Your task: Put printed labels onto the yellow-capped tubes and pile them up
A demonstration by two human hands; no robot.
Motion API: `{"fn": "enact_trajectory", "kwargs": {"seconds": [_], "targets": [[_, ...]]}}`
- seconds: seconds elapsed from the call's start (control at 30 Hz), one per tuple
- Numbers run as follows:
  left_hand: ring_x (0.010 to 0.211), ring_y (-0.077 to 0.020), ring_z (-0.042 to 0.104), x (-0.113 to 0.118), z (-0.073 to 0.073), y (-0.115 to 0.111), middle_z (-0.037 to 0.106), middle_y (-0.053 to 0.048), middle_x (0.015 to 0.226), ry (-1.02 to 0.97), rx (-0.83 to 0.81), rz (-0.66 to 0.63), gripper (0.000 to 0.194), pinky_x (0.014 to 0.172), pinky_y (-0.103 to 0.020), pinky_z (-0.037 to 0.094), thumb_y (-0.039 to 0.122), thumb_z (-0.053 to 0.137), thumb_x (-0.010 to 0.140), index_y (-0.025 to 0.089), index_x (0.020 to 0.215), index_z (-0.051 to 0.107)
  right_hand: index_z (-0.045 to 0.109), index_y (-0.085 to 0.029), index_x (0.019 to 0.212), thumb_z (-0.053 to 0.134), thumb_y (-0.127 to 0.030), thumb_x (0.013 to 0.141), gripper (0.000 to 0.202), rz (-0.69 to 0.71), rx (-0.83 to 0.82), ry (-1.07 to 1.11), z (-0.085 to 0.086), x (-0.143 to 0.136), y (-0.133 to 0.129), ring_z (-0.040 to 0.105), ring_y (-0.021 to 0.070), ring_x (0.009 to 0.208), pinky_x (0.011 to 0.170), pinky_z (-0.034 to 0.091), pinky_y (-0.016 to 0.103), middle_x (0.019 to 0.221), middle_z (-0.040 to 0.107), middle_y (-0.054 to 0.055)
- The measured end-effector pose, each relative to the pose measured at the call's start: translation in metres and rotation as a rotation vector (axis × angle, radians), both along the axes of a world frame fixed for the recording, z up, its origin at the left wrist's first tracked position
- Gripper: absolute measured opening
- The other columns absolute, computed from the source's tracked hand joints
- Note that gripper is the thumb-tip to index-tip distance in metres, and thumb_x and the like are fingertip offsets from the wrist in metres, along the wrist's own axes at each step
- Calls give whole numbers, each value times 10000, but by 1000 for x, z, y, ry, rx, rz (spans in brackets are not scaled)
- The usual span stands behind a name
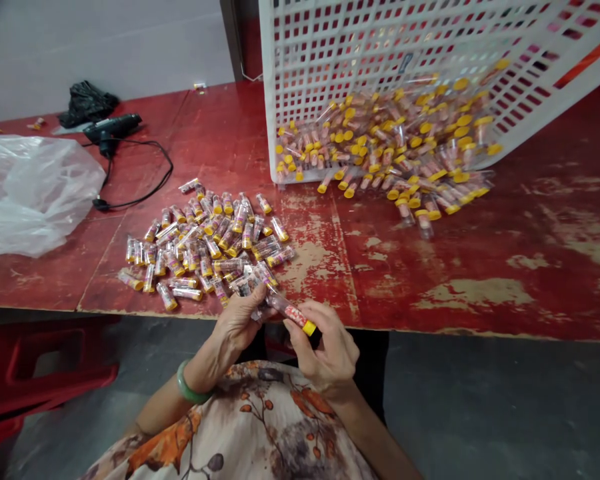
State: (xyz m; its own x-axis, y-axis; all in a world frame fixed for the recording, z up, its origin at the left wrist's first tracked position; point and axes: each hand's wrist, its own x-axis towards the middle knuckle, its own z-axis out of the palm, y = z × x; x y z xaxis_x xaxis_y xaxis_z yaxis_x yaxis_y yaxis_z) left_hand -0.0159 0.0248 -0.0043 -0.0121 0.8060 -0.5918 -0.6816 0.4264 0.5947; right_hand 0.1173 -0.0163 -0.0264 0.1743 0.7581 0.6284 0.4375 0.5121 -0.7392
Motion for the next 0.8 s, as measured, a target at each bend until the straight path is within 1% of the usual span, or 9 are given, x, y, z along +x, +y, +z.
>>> {"fn": "enact_trajectory", "kwargs": {"seconds": [0.07,0.17,0.27,0.37,0.43,0.47,0.6,0.67,0.8], "targets": [[526,-118,594,-1,-2,1,657,-9,653,9,4,8,398,492,-238,516,283,888,455,118,731,654,603,-255,1099,719,-88,696,452,-36,73,-121,-1,2,0,673,218,827,714,587,373,963,685,59],[612,-137,632,-1,-3,2,692,-31,745,29,73,40,361,584,-263,543,273,862,523,123,794,675,575,-261,1157,738,-88,686,527,-81,130,-281,-1,3,-1,681,207,828,708,588,340,993,693,63],[686,-164,655,1,-1,3,711,-50,805,94,134,79,354,695,-311,546,250,853,535,120,819,688,567,-244,1160,742,-103,699,513,-137,175,-379,-1,1,-1,685,180,810,696,586,299,982,700,53],[752,-184,668,2,0,3,723,-55,844,182,246,125,350,762,-320,526,218,843,542,126,848,699,584,-194,1128,767,-92,673,501,-176,247,-422,0,-1,0,685,159,797,710,583,266,971,702,54],[755,-178,666,2,0,2,723,-47,832,223,292,131,341,759,-304,519,197,836,550,131,855,700,589,-178,1118,772,-79,659,504,-157,247,-406,-1,-2,0,683,162,808,723,586,271,974,698,63],[738,-174,664,1,0,2,721,-44,821,230,288,120,339,746,-298,519,193,834,551,131,856,699,591,-177,1111,768,-75,660,495,-142,232,-370,-1,-3,1,681,167,814,723,589,280,971,694,66],[650,-160,649,-1,-2,1,714,-42,779,178,188,53,358,698,-303,521,216,851,523,127,833,694,604,-195,1055,737,-66,683,416,-68,128,-135,-4,-3,3,672,187,813,687,598,327,933,676,66],[628,-159,645,-2,-2,1,711,-48,755,137,149,32,359,692,-309,521,236,860,507,116,803,696,603,-199,1044,728,-61,688,402,-26,103,-63,-7,-3,4,667,191,815,679,598,343,930,669,64],[627,-157,644,-1,-3,1,711,-53,758,129,150,39,349,684,-305,524,227,860,508,111,793,693,594,-188,1067,725,-43,683,431,-2,135,-79,-10,-2,4,664,194,836,701,600,355,961,661,80]]}}
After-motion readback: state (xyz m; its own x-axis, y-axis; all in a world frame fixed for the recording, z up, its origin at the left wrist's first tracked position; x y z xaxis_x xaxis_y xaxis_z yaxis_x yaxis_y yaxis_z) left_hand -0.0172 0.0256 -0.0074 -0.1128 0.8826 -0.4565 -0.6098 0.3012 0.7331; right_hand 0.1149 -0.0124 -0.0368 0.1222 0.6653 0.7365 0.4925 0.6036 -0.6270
